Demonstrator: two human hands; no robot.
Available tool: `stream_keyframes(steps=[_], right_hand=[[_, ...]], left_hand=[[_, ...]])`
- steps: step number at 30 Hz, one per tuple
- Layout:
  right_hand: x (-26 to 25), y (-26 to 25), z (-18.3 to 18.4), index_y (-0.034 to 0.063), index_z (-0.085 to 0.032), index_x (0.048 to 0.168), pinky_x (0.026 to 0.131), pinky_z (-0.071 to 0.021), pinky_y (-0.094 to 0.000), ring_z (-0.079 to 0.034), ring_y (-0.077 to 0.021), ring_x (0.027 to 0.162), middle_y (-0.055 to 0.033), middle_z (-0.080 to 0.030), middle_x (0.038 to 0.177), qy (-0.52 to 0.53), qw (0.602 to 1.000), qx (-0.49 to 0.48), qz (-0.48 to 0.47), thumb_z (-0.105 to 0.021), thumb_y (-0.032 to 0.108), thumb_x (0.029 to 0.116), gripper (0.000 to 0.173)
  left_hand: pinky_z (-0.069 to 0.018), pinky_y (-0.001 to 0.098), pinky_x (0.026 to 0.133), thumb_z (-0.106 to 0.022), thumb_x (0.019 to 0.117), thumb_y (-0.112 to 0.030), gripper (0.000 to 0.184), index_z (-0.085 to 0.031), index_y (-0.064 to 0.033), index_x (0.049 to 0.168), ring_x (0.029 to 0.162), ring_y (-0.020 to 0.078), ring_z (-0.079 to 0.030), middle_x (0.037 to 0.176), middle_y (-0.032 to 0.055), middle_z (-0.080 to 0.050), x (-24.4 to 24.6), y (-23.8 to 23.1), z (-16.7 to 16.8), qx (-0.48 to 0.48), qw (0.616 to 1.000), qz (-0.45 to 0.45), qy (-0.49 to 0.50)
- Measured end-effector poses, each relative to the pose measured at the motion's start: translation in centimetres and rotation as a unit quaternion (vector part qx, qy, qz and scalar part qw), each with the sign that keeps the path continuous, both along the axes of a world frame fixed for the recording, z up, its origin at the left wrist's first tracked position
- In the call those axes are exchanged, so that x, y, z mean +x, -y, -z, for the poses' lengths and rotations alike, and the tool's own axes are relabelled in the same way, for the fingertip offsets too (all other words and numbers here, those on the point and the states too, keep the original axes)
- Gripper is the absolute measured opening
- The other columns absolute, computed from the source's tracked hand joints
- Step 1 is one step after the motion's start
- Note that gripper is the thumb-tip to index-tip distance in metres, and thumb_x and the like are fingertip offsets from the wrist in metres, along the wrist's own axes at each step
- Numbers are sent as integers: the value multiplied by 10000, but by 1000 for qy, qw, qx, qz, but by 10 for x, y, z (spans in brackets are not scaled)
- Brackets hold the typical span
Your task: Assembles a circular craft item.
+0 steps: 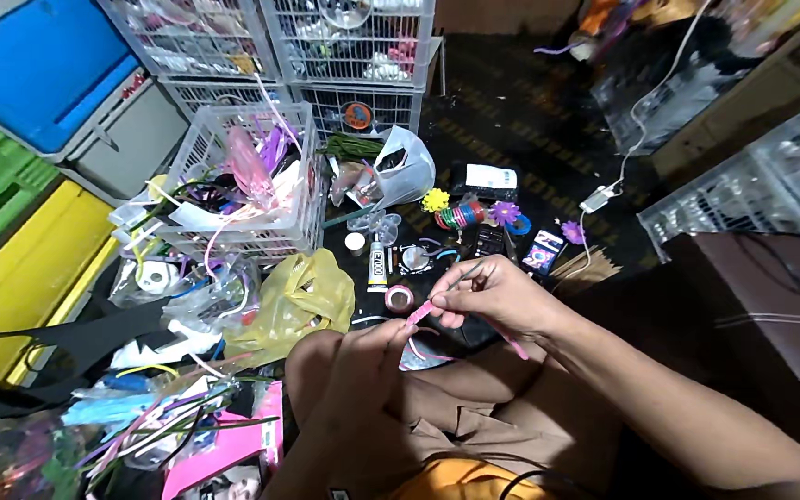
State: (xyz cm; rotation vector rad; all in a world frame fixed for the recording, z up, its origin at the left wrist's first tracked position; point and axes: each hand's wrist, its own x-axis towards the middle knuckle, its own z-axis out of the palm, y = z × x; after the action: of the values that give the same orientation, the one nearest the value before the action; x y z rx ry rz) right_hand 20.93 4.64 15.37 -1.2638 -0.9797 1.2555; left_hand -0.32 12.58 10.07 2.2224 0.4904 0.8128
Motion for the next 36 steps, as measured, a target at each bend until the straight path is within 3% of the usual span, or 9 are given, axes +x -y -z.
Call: stream_keyframes(steps=[2,6,10,15,19,23,26,30,36], right_hand=[[-2,0,2,20,-726,897,676,-612,-209,-713,-73,667,-22,-744,758,-4,1000,-9,9,-660,-47,931,100],[-7,-2,5,11,-731,926,638,-591,-191,-685,-57,630,-11,-730,742,10,999,-22,23,-669,-2,950,68],[-12,-7,3,6,-709,984,564,-553,-175,-630,-39,563,-10,-705,734,30,999,-29,33,-654,11,967,58],[11,-1,-10,35,-738,1008,522,-500,-143,-592,5,564,27,-704,769,195,980,-36,-19,-695,98,962,90],[16,10,-16,112,-763,970,602,-477,-128,-568,64,643,75,-670,760,410,910,38,-49,-679,253,983,165],[9,22,-9,79,-775,1019,730,-571,-281,-687,-98,777,-38,-736,877,540,831,121,-54,-590,243,1009,248],[-2,30,-8,44,-751,995,645,-579,-369,-698,-201,715,-83,-713,831,597,780,173,-77,-554,212,1017,260],[-6,31,-22,61,-744,937,549,-531,-321,-654,-174,645,-49,-650,738,630,737,232,-78,-533,192,1008,258],[24,1,-40,135,-799,943,617,-528,-178,-628,10,687,60,-712,797,525,823,178,-122,-640,221,966,182]], left_hand=[[-494,162,621,-513,1063,-202,306,-745,-20,979,604,21,-577,702,37,-658,-1,-1,0,7,1000,-2,-5],[-572,298,807,-588,1026,-283,444,-588,-7,1374,850,120,-670,993,75,-705,1,-3,-15,-10,997,6,-74],[-596,386,819,-547,1034,-202,322,-684,12,1232,902,234,-733,1062,162,-734,26,6,-16,47,994,-76,-58],[-601,410,761,-518,1054,-213,304,-733,-26,1160,843,240,-738,981,135,-746,27,3,-10,92,989,-105,-44],[-606,439,707,-507,1056,-227,311,-748,-66,1167,836,247,-755,991,112,-768,24,3,-13,131,982,-125,-48],[-603,426,738,-542,1012,-158,259,-767,-40,1059,814,268,-736,899,122,-741,24,6,-15,174,972,-149,-57],[-609,400,727,-548,994,-112,238,-752,-7,1060,821,284,-725,918,149,-708,27,11,-12,190,969,-140,-69],[-594,399,658,-570,990,-116,237,-763,-23,1091,765,291,-708,870,142,-692,26,16,-10,206,969,-107,-85],[-576,372,652,-557,999,-110,195,-732,-25,991,742,271,-692,809,121,-681,15,15,-14,218,975,-42,-20]])
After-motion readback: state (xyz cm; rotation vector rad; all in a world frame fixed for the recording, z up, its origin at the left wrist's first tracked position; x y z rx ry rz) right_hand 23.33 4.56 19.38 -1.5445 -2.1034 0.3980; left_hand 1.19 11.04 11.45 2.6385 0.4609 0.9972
